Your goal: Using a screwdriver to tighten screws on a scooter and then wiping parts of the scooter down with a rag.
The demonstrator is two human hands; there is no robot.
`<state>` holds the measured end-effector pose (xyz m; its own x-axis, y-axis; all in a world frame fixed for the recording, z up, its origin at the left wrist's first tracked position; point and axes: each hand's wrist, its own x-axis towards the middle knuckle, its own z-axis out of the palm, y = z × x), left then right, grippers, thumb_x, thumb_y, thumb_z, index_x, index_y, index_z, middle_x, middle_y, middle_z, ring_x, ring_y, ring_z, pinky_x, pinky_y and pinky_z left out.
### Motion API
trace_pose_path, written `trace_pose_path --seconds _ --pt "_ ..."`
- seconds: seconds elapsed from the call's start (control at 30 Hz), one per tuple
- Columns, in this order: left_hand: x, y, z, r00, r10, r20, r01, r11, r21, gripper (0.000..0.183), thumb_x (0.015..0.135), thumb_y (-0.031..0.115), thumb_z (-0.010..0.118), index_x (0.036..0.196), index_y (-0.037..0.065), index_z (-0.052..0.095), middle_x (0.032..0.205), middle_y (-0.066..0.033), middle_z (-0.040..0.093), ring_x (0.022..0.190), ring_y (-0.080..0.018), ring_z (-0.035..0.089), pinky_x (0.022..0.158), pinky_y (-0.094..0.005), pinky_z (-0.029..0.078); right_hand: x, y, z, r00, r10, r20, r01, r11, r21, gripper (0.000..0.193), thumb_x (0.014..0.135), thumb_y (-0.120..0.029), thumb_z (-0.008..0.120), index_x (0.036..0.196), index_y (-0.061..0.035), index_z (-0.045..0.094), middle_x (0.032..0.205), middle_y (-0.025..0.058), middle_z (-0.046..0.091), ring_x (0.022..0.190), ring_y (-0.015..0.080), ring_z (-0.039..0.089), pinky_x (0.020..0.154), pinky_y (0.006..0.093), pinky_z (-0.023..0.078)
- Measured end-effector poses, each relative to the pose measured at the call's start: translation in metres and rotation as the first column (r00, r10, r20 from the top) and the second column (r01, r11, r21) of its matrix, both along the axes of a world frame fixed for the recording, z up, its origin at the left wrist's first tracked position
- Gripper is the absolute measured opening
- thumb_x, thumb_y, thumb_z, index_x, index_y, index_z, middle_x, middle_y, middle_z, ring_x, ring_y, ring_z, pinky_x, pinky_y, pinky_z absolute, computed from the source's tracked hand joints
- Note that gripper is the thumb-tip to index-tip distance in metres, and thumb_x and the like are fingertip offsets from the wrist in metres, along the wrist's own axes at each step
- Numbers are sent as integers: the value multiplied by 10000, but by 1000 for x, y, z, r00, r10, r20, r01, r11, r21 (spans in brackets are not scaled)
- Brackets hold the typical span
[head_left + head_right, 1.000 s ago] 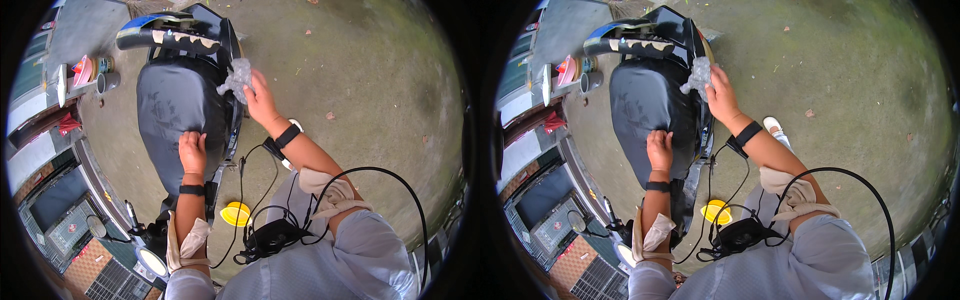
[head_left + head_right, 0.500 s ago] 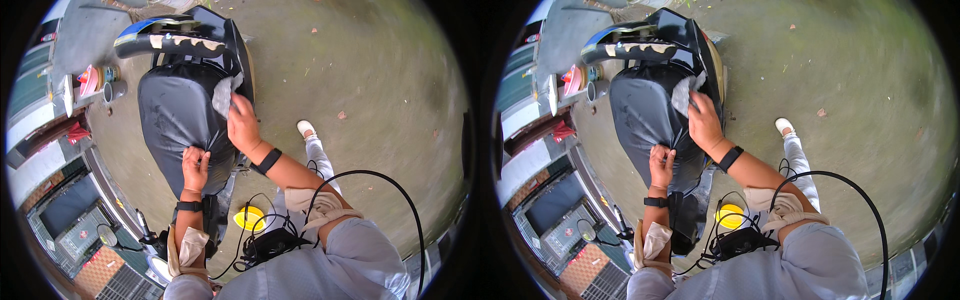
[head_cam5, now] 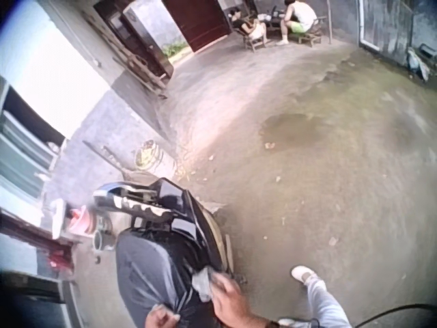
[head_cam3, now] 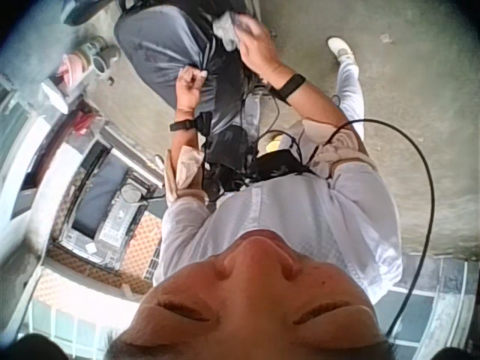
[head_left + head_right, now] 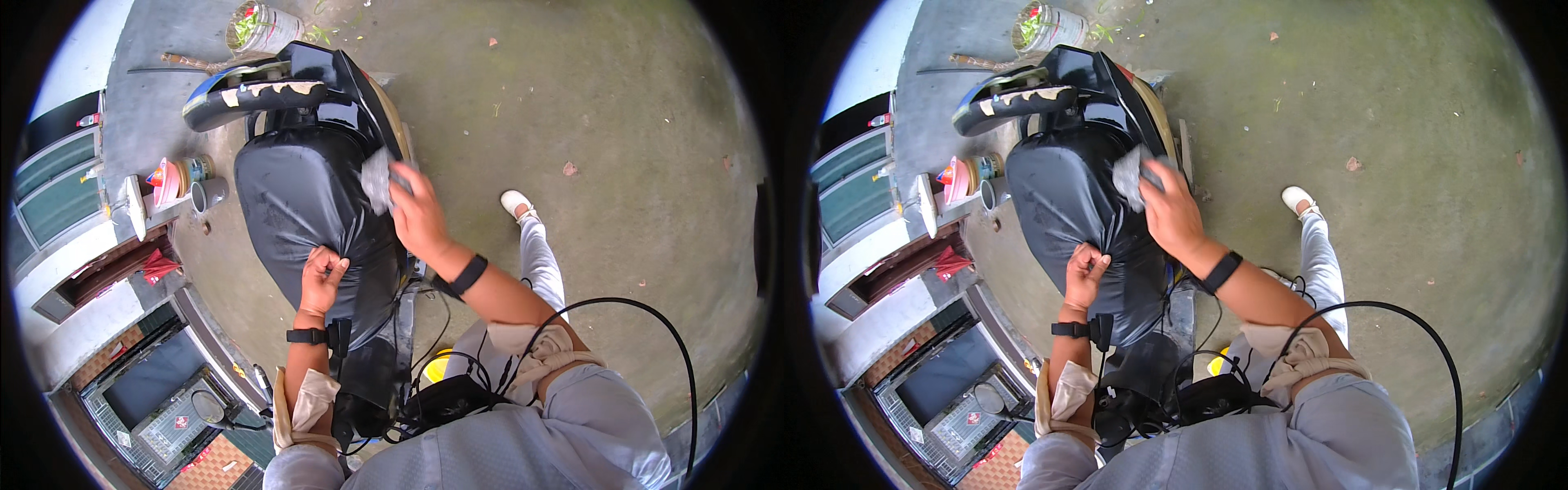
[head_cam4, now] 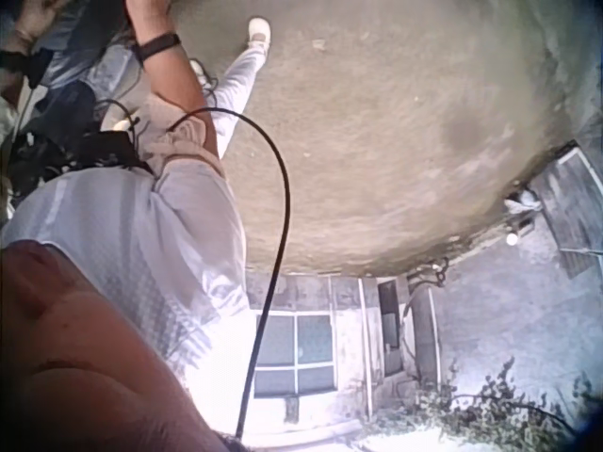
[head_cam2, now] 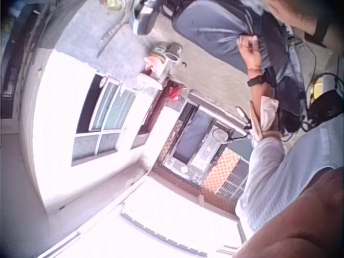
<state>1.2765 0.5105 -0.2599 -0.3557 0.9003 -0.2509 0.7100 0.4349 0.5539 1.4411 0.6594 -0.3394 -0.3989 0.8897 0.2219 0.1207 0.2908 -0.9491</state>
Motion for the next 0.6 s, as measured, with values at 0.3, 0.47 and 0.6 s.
trace_pose_path --seconds 0.3,0.47,0.6 --pt "-11 1 -9 988 70 140 -66 997 -32 221 776 23 673 680 31 475 632 -34 415 633 -178 401 619 -282 353 -38 -32 -43 956 66 286 -70 998 6 132 747 -46 555 866 -7 600 1148 160 513 1033 348 506 834 403 487" --pt "-21 -3 -17 965 112 236 -104 994 -45 225 783 29 675 675 39 478 636 -19 411 632 -159 392 616 -279 348 -17 -24 -42 847 264 461 -257 963 -80 174 753 -79 558 902 -6 612 1092 157 533 964 334 544 759 381 517" --pt "-20 -5 -18 965 120 231 -116 993 -32 238 785 33 678 662 46 474 633 -12 404 627 -152 378 614 -273 336 -8 -10 -26 954 7 301 19 997 -80 235 779 -76 526 1000 -32 590 1149 168 521 957 337 549 774 399 508"
